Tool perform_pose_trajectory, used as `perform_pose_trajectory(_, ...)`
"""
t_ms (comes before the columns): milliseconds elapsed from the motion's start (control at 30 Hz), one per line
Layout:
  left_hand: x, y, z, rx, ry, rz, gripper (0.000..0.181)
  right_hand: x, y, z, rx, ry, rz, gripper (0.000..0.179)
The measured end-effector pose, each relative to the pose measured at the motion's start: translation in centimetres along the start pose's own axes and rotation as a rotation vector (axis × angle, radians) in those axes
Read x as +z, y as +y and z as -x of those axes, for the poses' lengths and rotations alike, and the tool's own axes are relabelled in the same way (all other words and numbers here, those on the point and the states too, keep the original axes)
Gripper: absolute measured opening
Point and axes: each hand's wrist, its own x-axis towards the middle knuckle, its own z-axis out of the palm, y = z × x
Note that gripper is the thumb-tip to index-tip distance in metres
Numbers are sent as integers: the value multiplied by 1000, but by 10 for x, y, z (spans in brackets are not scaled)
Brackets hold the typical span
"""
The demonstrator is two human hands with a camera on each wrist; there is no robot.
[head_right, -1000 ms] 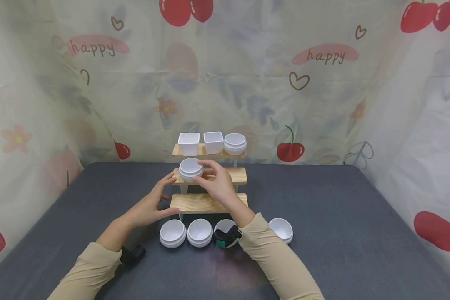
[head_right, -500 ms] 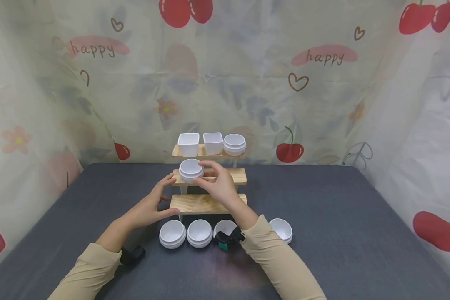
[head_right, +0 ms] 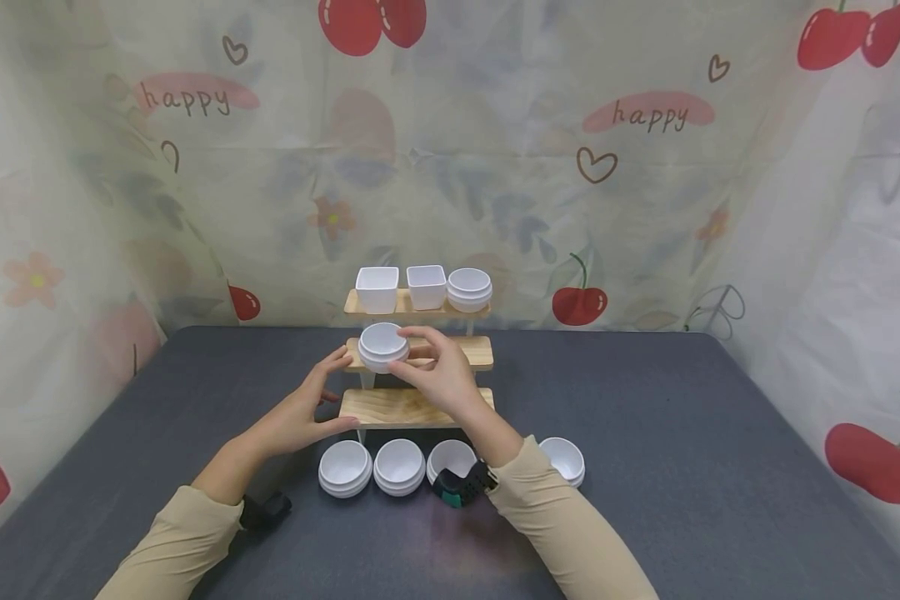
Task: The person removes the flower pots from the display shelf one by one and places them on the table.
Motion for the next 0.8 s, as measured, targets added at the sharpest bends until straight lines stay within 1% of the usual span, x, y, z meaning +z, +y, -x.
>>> perform_pose_trajectory(467, -1, 0, 0, -10, -8, 1, 91, -4, -5, 8, -19, -28, 3, 43)
perform_pose_trajectory(633, -1, -1, 0, -30, -12, -3, 92, -4, -4, 11, -1, -32, 18, 43)
perform_pose_trajectory(800, 0, 0, 0, -27, -8, -5, 91, -5, -4, 14, 14, -38, 17, 43)
